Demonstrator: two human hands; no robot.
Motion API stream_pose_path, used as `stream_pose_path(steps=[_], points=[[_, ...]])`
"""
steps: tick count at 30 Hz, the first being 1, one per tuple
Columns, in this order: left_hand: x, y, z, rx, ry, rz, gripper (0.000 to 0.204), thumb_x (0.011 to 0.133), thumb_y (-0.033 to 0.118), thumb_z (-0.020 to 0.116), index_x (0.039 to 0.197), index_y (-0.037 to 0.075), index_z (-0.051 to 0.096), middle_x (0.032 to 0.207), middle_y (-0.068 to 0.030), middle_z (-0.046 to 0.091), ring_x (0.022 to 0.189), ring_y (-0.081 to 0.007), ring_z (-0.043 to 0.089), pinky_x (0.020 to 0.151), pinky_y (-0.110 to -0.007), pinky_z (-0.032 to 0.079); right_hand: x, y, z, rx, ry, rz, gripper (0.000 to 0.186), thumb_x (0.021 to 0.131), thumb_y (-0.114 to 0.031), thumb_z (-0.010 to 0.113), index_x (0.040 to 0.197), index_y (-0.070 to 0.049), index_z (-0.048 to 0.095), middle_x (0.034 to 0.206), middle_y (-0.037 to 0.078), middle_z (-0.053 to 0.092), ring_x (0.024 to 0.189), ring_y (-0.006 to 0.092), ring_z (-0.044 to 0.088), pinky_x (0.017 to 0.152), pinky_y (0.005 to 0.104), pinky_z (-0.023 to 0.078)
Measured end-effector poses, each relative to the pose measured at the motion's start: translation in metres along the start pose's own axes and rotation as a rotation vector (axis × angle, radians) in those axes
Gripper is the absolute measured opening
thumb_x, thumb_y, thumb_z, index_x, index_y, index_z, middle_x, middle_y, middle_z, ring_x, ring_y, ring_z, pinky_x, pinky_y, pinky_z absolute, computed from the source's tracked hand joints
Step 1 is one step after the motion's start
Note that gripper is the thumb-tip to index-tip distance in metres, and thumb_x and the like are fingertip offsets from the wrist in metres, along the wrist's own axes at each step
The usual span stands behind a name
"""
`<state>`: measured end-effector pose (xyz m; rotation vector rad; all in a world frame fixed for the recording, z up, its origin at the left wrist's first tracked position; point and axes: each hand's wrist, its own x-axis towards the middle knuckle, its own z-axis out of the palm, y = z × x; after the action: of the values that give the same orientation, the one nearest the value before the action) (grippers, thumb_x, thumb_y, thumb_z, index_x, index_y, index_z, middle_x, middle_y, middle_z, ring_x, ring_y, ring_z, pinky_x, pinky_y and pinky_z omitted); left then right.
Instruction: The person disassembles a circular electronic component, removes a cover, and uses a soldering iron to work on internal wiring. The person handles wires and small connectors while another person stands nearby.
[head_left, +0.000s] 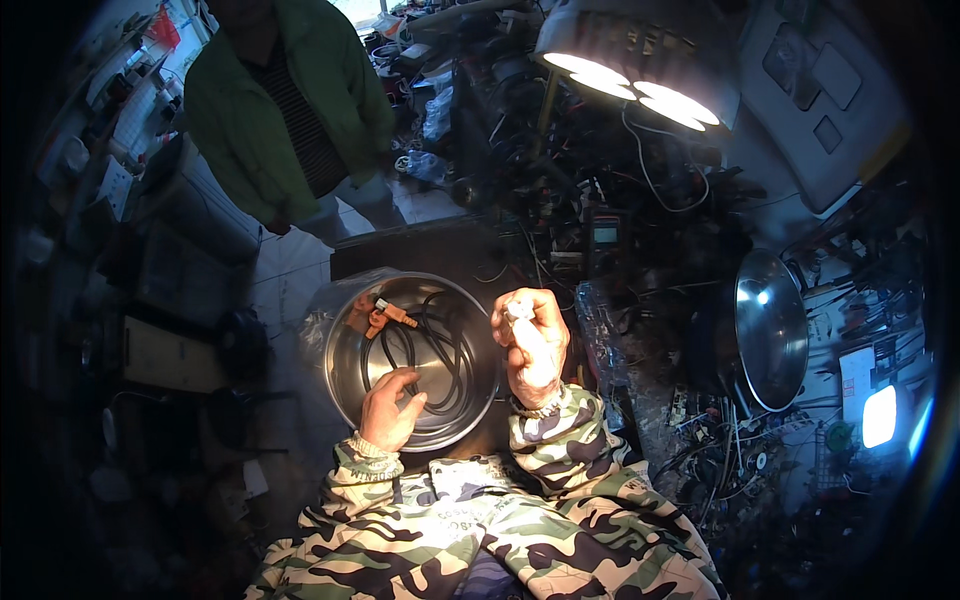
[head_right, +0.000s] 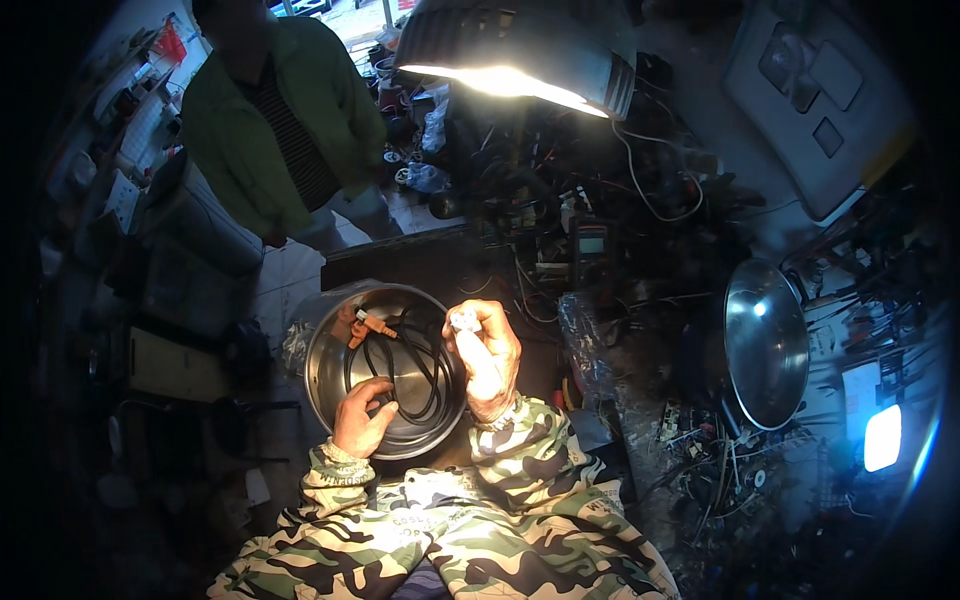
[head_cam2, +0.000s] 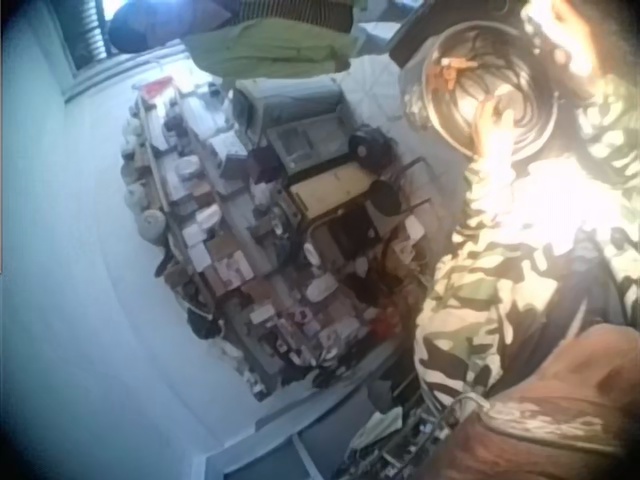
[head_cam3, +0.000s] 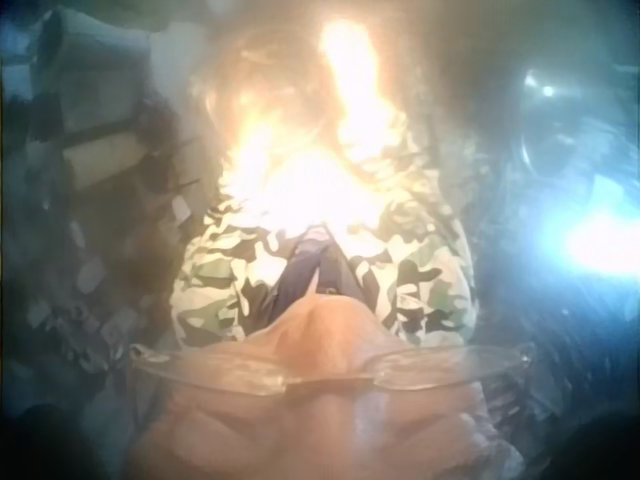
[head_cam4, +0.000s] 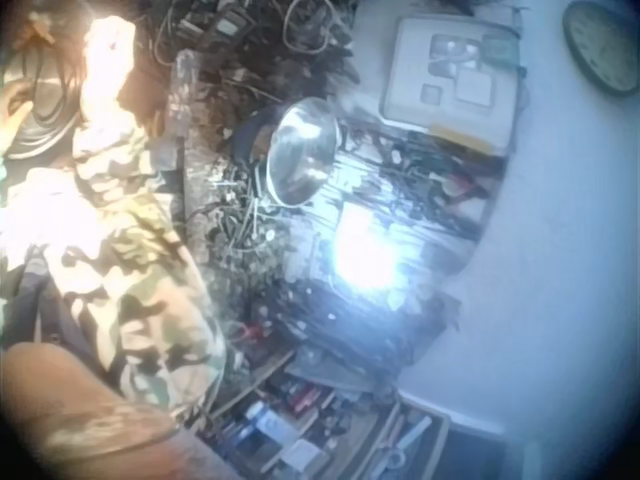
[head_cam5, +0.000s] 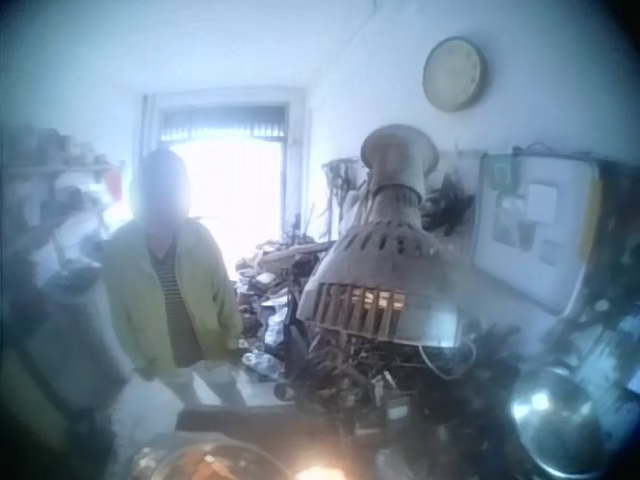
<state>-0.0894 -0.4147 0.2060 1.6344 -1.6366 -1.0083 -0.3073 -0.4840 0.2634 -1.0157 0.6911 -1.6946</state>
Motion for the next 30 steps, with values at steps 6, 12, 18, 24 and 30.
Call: stream_pose_path(steps=[6,12,18,24,30], points=[[-0.001,-0.007,0.001,0.007,0.028,-0.006,0.035,0.084,0.009,0.074,0.117,-0.001,0.067,0.121,-0.0164,0.067,0.109,-0.0304,0.067,0.090,-0.038,0.055,-0.002,0.001,-0.002,0.150,0.062,0.092,0.012,0.096,-0.015,0.060,0.102,-0.004,0.058,0.087,0.008,0.062,0.072,0.0104,0.054,0.062,0.0234,0.042],[-0.004,-0.019,0.000,0.017,0.049,-0.028,0.033,0.085,0.010,0.073,0.115,-0.002,0.067,0.118,-0.0168,0.068,0.106,-0.0294,0.068,0.086,-0.038,0.056,0.004,0.000,-0.002,0.503,0.044,0.217,0.021,0.096,-0.028,0.059,0.098,-0.007,0.057,0.084,0.010,0.059,0.069,0.0171,0.053,0.058,0.0276,0.041],[0.031,-0.055,-0.008,-0.237,0.173,-0.207,0.031,0.097,0.014,0.059,0.120,-0.008,0.061,0.119,-0.0180,0.067,0.097,-0.0218,0.070,0.084,-0.034,0.054,0.002,-0.020,-0.014,0.567,0.100,0.381,0.029,0.100,-0.038,0.051,0.102,-0.009,0.055,0.083,0.007,0.051,0.068,0.0187,0.047,0.053,0.0289,0.040],[0.100,-0.137,0.011,-0.458,0.420,-0.083,0.038,0.095,0.020,0.065,0.125,-0.003,0.059,0.115,-0.0165,0.067,0.101,-0.0247,0.068,0.085,-0.036,0.053,-0.017,-0.038,0.005,0.438,-0.057,0.364,0.028,0.098,-0.035,0.053,0.103,-0.006,0.054,0.082,0.009,0.051,0.068,0.0185,0.049,0.050,0.0269,0.040],[0.139,-0.067,0.034,0.187,0.570,-0.328,0.057,0.076,0.028,0.082,0.118,-0.001,0.060,0.108,-0.0219,0.064,0.101,-0.0406,0.064,0.089,-0.049,0.051,-0.018,-0.029,-0.004,0.361,-0.006,0.398,0.033,0.099,-0.030,0.058,0.112,0.000,0.058,0.103,0.015,0.059,0.077,0.0216,0.058,0.061,0.0295,0.046]])
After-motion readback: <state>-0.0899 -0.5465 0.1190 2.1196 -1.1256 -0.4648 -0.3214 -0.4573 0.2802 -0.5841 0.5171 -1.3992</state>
